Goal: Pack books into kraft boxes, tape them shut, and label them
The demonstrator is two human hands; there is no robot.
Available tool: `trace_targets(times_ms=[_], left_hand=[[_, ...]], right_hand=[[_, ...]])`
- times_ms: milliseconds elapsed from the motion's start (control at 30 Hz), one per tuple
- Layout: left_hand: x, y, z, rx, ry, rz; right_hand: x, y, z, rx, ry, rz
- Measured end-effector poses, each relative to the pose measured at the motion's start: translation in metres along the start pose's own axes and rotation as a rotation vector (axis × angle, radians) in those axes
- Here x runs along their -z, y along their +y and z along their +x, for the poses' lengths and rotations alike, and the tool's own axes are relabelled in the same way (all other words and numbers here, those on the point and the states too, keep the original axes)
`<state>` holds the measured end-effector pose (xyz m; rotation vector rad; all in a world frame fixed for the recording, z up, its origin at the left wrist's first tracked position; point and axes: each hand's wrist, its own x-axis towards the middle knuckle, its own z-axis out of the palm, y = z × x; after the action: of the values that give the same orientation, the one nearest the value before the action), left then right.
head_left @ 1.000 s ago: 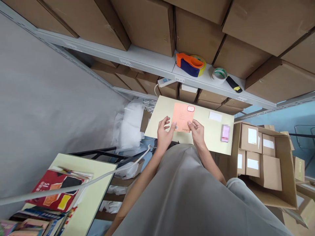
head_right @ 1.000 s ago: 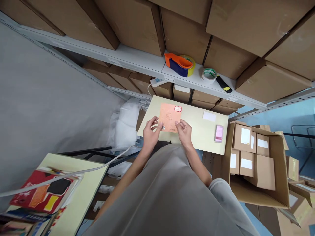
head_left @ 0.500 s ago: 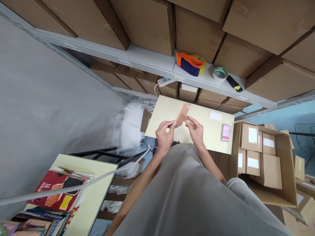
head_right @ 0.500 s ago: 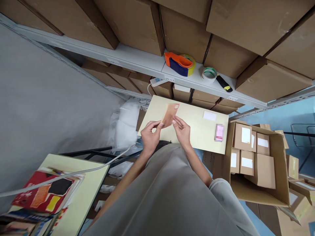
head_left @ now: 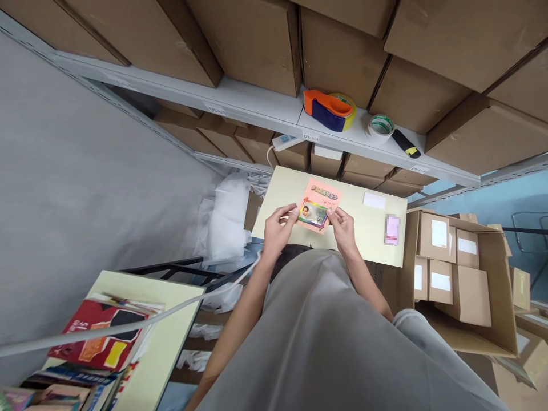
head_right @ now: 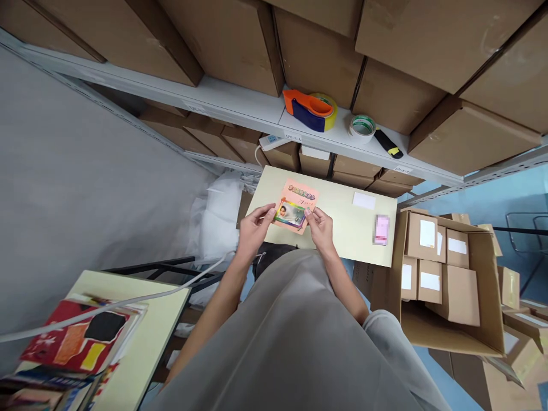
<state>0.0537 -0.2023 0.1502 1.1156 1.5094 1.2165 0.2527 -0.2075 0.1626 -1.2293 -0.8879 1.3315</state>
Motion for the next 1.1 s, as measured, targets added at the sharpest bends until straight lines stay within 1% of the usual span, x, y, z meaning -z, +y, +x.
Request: trace_targets(times_ms=[67,100,167,233,333,400,433,533,600,667,733,767,833,900,933,1033,1067,1100], left_hand=[[0.003,-0.003,0.003,0.133,-0.087,-0.132],[0.003,-0.004,0.003,0.171,-0.095,-0.175],[0.000,-0.006,0.001,0.204,-0.063,-0.221],[-0.005,-0.009,-0.002,0.204,-0.017,-0.241],[-0.009,-0.011,-0.004,0.161,0.056,-0.231],[-0.010,-0.010,-0.005,0.087,0.102,-0.163],[-0.011,-0.008,-0.007,0.034,0.124,-0.106],[-0.015,0.002,-0.016,-0.176,0.144,0.102],[-0.021,0.010,-0.026,-0.336,0.110,0.218],[-0.026,0.017,-0.035,-0.472,0.043,0.294],[-0.028,0.021,-0.039,-0.537,-0.018,0.330],[-0.027,0.022,-0.039,-0.533,-0.024,0.336],[-0.023,0.020,-0.033,-0.451,0.037,0.322],[-0.016,0.016,-0.023,-0.285,0.113,0.237],[-0.013,0.013,-0.018,-0.180,0.108,0.152],[-0.010,0.004,-0.008,0.124,-0.010,-0.170],[-0.011,0.002,-0.007,0.190,-0.030,-0.250],[-0.012,0.000,-0.006,0.228,-0.025,-0.301]], right_hand=[[0.000,0.002,0.000,-0.007,-0.008,-0.003],[0.000,0.003,0.000,-0.009,-0.010,-0.006],[0.000,0.005,0.002,-0.018,-0.017,-0.019],[0.000,0.007,0.004,-0.026,-0.003,-0.046],[0.000,0.007,0.003,0.030,0.121,-0.112],[-0.004,0.006,0.001,0.073,0.194,-0.149],[-0.007,0.006,-0.001,0.075,0.194,-0.156],[-0.020,0.005,-0.008,0.019,0.092,-0.106],[-0.028,0.005,-0.012,-0.011,0.049,-0.051],[-0.030,0.002,-0.013,-0.011,0.063,-0.017],[-0.028,-0.002,-0.012,0.004,0.095,-0.013],[-0.025,-0.004,-0.011,0.009,0.106,-0.020],[-0.019,-0.008,-0.009,0.012,0.110,-0.032],[-0.015,-0.009,-0.008,0.009,0.094,-0.028],[-0.013,-0.009,-0.008,0.009,0.082,-0.023],[-0.011,-0.005,-0.008,0.018,0.056,-0.011],[-0.011,-0.004,-0.007,0.020,0.054,-0.004],[-0.010,-0.002,-0.007,0.021,0.054,0.005]])
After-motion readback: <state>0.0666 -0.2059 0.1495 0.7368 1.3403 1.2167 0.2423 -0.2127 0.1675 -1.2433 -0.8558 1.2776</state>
